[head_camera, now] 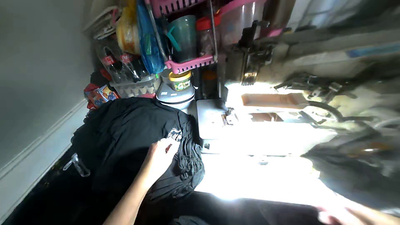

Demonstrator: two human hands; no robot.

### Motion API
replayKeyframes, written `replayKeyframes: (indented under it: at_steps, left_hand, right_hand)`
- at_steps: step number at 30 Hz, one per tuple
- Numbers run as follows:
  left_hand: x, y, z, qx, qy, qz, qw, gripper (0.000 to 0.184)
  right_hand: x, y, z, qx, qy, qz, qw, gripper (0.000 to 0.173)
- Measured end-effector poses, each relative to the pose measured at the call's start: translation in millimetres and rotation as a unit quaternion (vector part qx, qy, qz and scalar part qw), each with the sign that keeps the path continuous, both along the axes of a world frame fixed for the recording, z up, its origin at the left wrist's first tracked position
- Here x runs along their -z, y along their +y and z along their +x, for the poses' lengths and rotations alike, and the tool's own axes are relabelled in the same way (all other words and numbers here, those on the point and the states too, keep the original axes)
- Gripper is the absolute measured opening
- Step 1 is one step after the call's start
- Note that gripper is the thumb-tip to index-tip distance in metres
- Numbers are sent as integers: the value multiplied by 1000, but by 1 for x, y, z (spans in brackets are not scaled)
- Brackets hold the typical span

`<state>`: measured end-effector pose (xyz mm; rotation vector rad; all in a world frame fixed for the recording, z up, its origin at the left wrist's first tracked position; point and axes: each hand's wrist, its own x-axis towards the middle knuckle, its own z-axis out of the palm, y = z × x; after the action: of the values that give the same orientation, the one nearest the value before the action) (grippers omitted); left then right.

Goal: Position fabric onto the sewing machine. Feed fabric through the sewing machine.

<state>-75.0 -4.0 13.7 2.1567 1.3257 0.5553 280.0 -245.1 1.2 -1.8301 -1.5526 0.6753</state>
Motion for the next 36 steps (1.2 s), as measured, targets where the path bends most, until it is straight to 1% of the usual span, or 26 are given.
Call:
replayKeyframes:
  at_steps: [1, 2, 4, 5, 7, 8, 10, 11, 13, 14, 16, 18, 20, 22, 24, 25, 27, 28, 29, 30, 31, 32, 33, 34, 35, 36]
  left_hand:
    - [8, 14, 10, -10, 33, 3, 999, 31]
    - [15, 24, 18, 0, 70, -12, 998, 37]
    - [16, 32, 25, 46, 126, -51, 990, 43]
    - [10, 34, 24, 65, 123, -69, 988, 40]
    - [0, 38, 13, 66, 31, -131, 989, 31]
    - [-6, 41, 7, 37, -29, -175, 983, 25]
    - [-20, 47, -2, -42, -130, -255, 957, 15]
    - [-25, 51, -6, -61, -163, -264, 949, 13]
    - [-32, 60, -15, -54, -167, -238, 955, 22]
    - [-37, 65, -18, -42, -148, -213, 965, 26]
    - [-49, 74, -24, 4, -112, -152, 982, 23]
    - [-71, 77, -29, 60, -72, -121, 988, 19]
    - [-98, 78, -32, 114, 44, -96, 988, 8]
    - [-125, 78, -31, 120, 209, -10, 971, 23]
    - [-155, 74, -24, 59, 340, 97, 934, 25]
    - [-174, 71, -21, 21, 362, 153, 919, 25]
    - [-213, 60, -18, -43, 318, 290, 901, 29]
    - [-228, 52, -19, -49, 261, 368, 891, 28]
    - [-238, 45, -22, -37, 199, 439, 875, 28]
    - [-244, 39, -23, -19, 150, 491, 858, 27]
    - [-246, 33, -23, 4, 118, 522, 845, 27]
    - [-244, 27, -22, 40, 96, 530, 842, 28]
    - [-237, 23, -18, 92, 76, 510, 852, 28]
    - [-223, 19, -12, 150, 56, 455, 876, 29]
    - [-205, 17, -5, 208, 45, 377, 902, 31]
    - [-183, 20, 2, 250, 43, 306, 918, 29]
  right_hand:
    - [3, 18, -9, -66, -26, 25, 997, 29]
    - [-1, 33, -25, -88, -44, 18, 995, 25]
    - [-13, 59, -59, -64, -43, -61, 995, 24]
    - [-1, 70, -61, -83, -44, -52, 994, 26]
    - [10, 93, -66, -135, -34, 16, 990, 27]
    - [12, 105, -72, -152, -25, 47, 987, 28]
    - [14, 131, -95, -172, 13, 105, 979, 26]
    - [15, 147, -112, -198, 28, 152, 968, 26]
    - [14, 182, -145, -265, 2, 193, 945, 38]
    - [9, 196, -163, -277, -35, 177, 944, 45]
    - [-5, 223, -195, -286, -114, 105, 946, 55]
    - [-8, 247, -218, -284, -165, 38, 944, 56]
    - [-1, 264, -232, -269, -178, 22, 946, 53]
    - [-2, 271, -239, -274, -179, 3, 945, 47]
    - [-11, 268, -241, -294, -163, 8, 942, 35]
    - [-17, 260, -239, -305, -146, 38, 940, 30]
    - [-34, 233, -228, -296, -101, 168, 935, 24]
    - [-44, 217, -219, -271, -74, 260, 924, 23]
    - [-55, 199, -207, -240, -49, 346, 906, 24]
    - [-68, 179, -190, -212, -22, 404, 889, 26]
    - [-83, 156, -170, -189, -3, 433, 881, 27]
    - [-95, 133, -147, -165, 10, 441, 882, 29]
    - [-103, 113, -126, -140, 9, 432, 891, 29]
    - [-105, 98, -108, -111, 7, 414, 904, 29]
    - [-99, 90, -97, -83, 8, 391, 917, 30]
    - [-87, 88, -91, -51, 8, 364, 930, 31]
